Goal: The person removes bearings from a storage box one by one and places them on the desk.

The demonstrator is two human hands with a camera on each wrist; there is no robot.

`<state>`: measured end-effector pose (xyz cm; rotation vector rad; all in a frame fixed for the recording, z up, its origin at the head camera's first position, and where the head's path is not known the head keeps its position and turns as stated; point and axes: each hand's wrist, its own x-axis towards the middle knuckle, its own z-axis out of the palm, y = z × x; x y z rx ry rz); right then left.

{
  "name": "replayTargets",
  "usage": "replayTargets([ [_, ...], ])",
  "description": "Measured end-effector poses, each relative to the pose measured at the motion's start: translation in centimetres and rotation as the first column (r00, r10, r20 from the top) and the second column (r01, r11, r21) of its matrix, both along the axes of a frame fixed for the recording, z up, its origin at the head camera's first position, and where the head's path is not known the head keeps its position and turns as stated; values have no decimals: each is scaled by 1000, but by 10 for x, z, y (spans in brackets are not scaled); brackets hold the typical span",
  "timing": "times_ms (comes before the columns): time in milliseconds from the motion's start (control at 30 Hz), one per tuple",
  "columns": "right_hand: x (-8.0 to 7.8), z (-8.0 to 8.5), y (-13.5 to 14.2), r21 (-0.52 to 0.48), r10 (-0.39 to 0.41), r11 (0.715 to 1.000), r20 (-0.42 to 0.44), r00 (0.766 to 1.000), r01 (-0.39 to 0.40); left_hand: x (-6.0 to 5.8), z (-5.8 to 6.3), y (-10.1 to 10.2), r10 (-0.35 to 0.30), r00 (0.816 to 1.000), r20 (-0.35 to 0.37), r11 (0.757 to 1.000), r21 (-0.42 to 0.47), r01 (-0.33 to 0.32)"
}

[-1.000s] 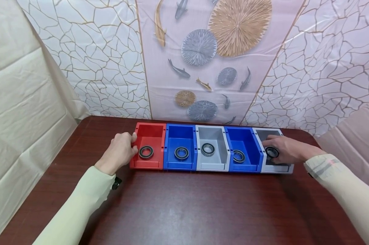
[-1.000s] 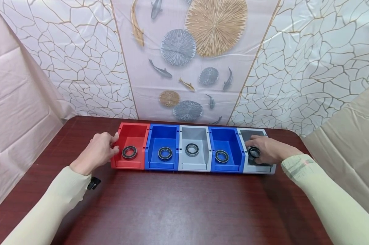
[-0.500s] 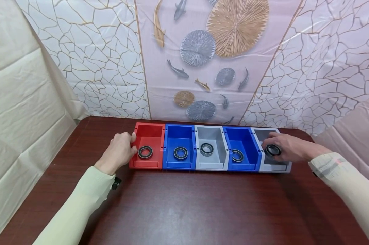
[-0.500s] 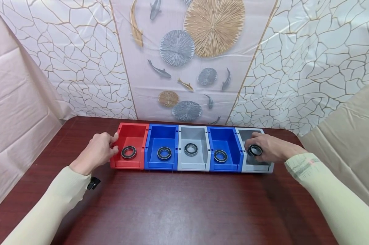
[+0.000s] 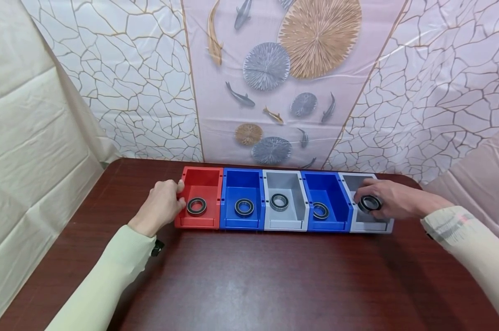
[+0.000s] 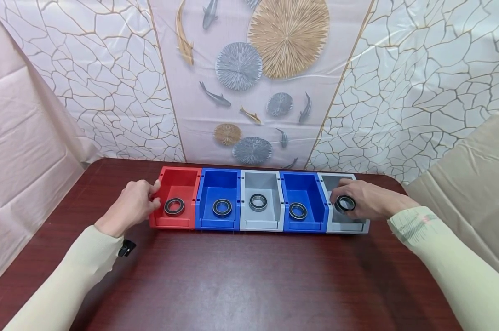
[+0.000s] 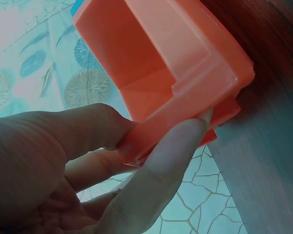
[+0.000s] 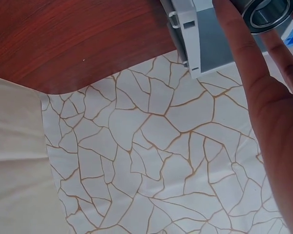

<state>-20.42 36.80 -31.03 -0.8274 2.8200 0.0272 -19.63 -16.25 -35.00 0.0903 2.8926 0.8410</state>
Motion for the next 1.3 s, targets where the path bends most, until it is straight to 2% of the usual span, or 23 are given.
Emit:
replayTargets([
  [333, 9, 5, -3, 17, -4, 1000, -1, 1000, 4, -1, -1, -1, -9, 1000, -13, 1000, 1, 9],
  [567, 20, 8, 2, -16, 53, 998, -70, 996, -54, 0, -1, -1, -21, 1000, -17, 1000, 6, 21],
  [700, 24, 7, 6, -46, 101, 993, -120, 988, -107, -1, 0, -1, -23, 1000, -10, 1000, 8, 23],
  [933, 27, 4, 14, -71, 188, 975, -250, 950, -212, -1, 0, -1, -8, 1000, 2, 1000, 19, 8],
  [1100, 34, 3, 13, -81, 180, 976, -231, 956, -203, 1, -3, -4, -14, 1000, -21, 1000, 24, 15],
  [1300, 41, 2, 9, -115, 185, 972, -173, 967, -206, 0, -7, -6, -19, 995, -99, 999, 23, 22],
])
